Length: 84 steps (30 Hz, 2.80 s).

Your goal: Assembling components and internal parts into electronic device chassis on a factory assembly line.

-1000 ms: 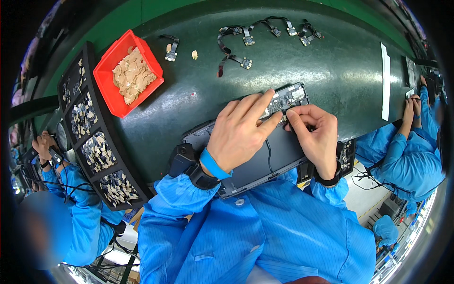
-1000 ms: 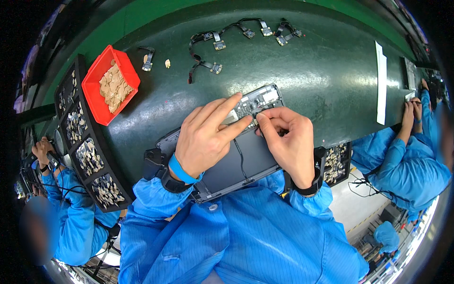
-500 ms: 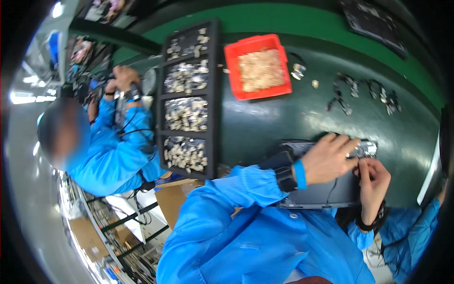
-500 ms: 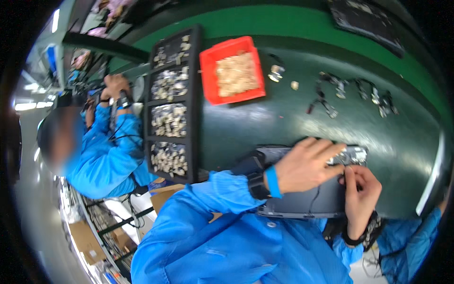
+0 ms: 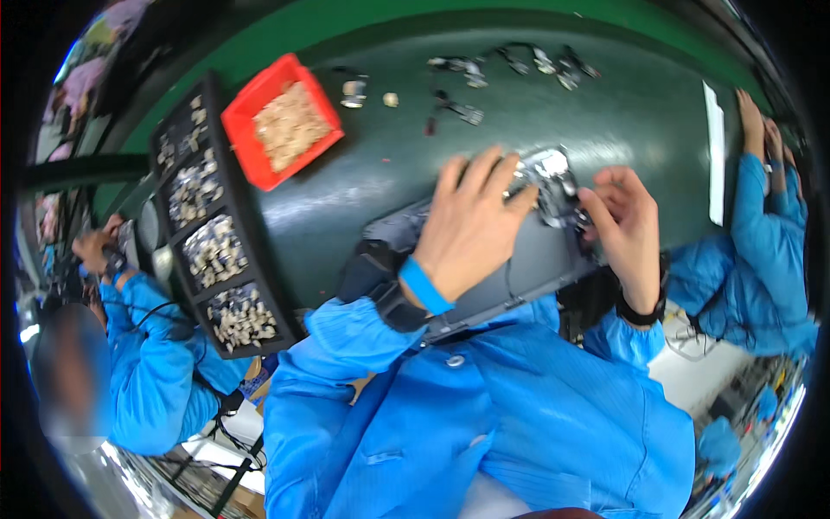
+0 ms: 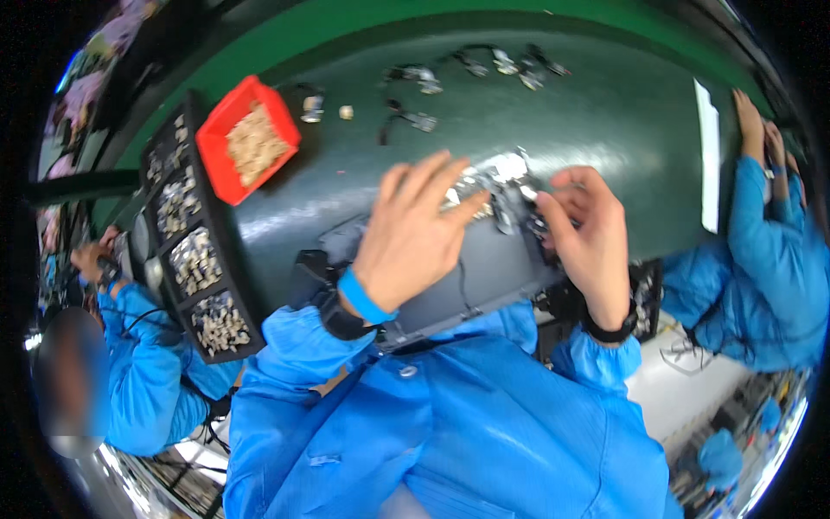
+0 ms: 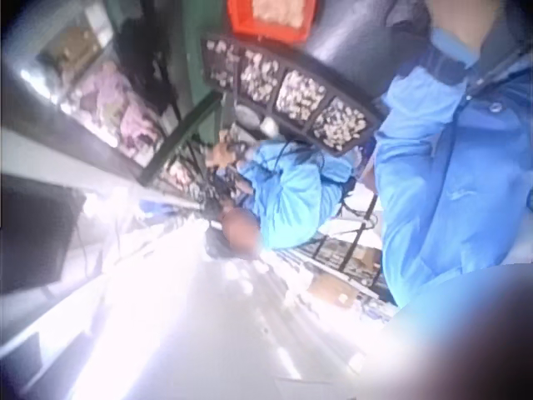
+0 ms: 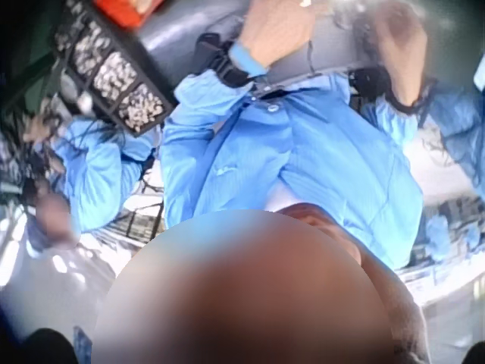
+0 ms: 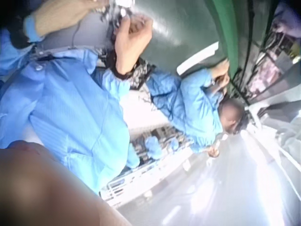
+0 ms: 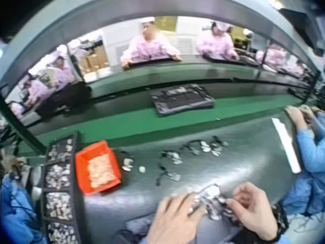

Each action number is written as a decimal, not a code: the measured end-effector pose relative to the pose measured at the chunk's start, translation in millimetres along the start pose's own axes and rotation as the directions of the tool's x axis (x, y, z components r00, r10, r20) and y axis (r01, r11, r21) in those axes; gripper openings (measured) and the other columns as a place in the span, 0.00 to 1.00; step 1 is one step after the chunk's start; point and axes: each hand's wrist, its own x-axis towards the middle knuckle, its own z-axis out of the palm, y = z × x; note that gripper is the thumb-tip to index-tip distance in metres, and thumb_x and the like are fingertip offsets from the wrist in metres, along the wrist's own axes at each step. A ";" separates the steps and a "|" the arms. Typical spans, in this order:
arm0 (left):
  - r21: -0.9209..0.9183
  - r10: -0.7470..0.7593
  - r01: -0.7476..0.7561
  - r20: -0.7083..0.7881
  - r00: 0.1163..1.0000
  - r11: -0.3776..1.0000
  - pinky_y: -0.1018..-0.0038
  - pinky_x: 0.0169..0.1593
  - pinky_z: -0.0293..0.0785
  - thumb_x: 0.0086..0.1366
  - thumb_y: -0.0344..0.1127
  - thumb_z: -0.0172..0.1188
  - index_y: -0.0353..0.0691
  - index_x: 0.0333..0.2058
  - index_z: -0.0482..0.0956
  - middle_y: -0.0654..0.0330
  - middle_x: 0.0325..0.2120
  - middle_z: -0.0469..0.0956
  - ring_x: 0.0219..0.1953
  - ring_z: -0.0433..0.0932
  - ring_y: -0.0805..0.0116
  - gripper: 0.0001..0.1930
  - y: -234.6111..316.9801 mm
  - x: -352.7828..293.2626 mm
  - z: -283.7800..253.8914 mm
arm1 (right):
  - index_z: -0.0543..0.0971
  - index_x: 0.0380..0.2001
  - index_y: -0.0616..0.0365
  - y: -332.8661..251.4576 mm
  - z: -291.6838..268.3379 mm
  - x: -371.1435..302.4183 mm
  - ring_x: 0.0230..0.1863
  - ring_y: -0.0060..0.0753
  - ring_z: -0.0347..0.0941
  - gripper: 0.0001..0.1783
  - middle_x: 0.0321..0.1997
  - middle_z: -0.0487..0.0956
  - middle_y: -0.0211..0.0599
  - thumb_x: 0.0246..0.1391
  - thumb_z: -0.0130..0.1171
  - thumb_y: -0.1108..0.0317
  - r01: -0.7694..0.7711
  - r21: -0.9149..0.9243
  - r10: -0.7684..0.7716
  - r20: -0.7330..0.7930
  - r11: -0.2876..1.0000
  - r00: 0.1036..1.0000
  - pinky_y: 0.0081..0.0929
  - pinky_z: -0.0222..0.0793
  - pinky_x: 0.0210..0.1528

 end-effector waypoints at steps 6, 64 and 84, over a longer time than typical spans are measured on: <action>-0.521 0.068 -0.055 0.006 0.998 0.852 0.63 0.49 0.75 0.61 0.34 0.69 0.39 0.42 0.86 0.57 0.43 0.84 0.47 0.81 0.59 0.11 19.2 13.6 29.4 | 0.72 0.44 0.64 20.3 -12.6 1.5 0.28 0.14 0.75 0.11 0.33 0.81 0.31 0.62 0.63 0.77 -0.057 0.293 0.028 0.102 0.954 0.994 0.13 0.72 0.29; -0.069 0.023 0.005 0.397 0.918 0.998 0.45 0.75 0.48 0.51 0.55 0.72 0.31 0.71 0.57 0.48 0.74 0.56 0.77 0.50 0.51 0.56 50.4 -27.7 10.5 | 0.81 0.40 0.68 35.9 3.2 -8.7 0.48 0.52 0.74 0.10 0.46 0.77 0.49 0.62 0.61 0.70 0.303 -0.492 -0.328 0.038 0.816 0.944 0.38 0.70 0.52; -0.419 -0.321 0.212 -0.207 0.924 0.883 0.56 0.57 0.70 0.59 0.38 0.69 0.40 0.53 0.80 0.56 0.51 0.80 0.54 0.78 0.55 0.23 -0.3 -89.9 -71.9 | 0.74 0.56 0.62 39.9 -4.4 -30.0 0.44 0.18 0.75 0.14 0.45 0.82 0.31 0.73 0.51 0.66 0.015 0.241 -0.025 0.040 0.970 0.999 0.18 0.68 0.49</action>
